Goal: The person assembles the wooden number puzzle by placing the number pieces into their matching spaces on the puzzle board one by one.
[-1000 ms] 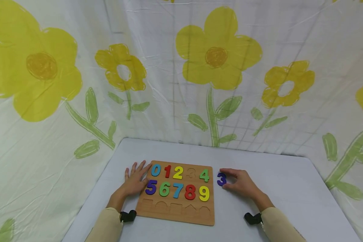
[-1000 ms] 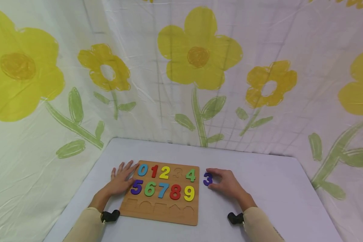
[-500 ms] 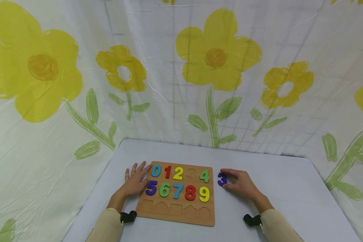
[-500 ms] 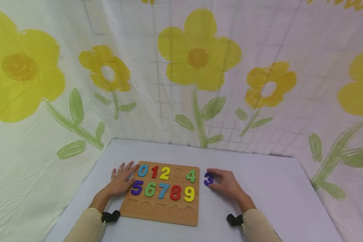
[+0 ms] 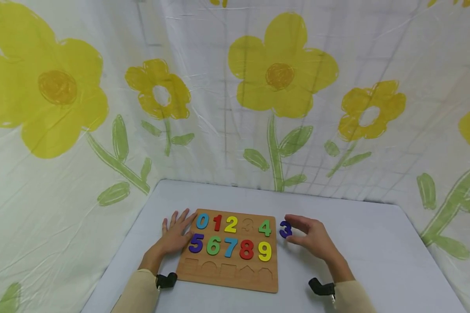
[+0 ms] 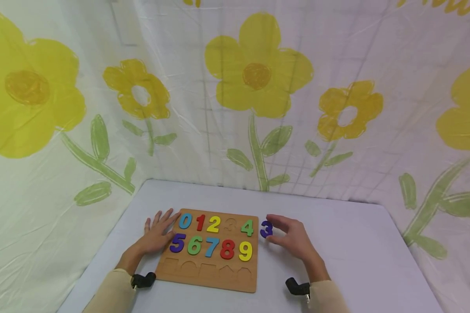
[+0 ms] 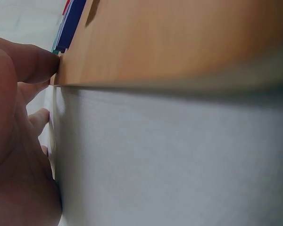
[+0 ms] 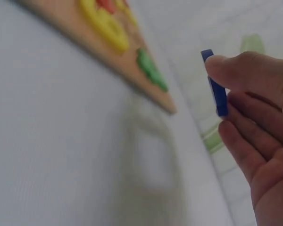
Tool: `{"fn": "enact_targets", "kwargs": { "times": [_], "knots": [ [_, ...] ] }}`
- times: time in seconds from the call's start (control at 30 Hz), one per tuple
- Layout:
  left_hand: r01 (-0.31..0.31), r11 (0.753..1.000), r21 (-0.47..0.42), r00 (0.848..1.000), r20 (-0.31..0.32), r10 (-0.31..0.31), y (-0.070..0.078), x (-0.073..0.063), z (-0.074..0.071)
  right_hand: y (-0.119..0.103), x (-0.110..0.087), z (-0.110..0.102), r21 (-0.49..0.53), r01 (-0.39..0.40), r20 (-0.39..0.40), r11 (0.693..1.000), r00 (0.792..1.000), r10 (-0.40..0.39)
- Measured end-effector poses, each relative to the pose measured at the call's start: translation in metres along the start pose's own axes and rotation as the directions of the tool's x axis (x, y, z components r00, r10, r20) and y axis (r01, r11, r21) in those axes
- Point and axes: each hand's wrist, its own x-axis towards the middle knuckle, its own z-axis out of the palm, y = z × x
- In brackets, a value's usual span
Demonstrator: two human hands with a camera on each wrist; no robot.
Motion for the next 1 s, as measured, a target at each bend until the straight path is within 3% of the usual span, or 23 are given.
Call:
{"fn": "enact_targets", "kwargs": {
  "times": [0.17,0.4,0.57,0.8,1.0],
  "knots": [
    [-0.026,1.0,-0.017,0.999,-0.028,0.026,-0.009,0.002,0.007,-0.026,-0.001,0.001,-0.022,0.031,-0.032,0.999,0.999,-0.032],
    [0.0,1.0,-0.003,1.0,-0.006,0.0,-0.011,0.004,0.007,-0.056,0.004,0.004,-0.076,0.055,-0.058,0.996,0.997,-0.059],
    [-0.017,1.0,0.001,0.999,-0.033,0.017,-0.019,0.006,0.012,-0.075,0.014,0.006,-0.104,0.089,-0.064,0.991,0.993,-0.096],
    [-0.021,1.0,-0.01,0.999,-0.044,0.021,-0.019,0.006,0.013,-0.092,0.028,0.013,-0.096,0.118,-0.051,0.988,0.991,-0.124],
    [-0.009,1.0,-0.011,1.0,-0.024,0.009,-0.013,0.004,0.009,-0.098,0.039,0.024,-0.087,0.101,-0.008,0.991,0.995,-0.102]
  ]
}}
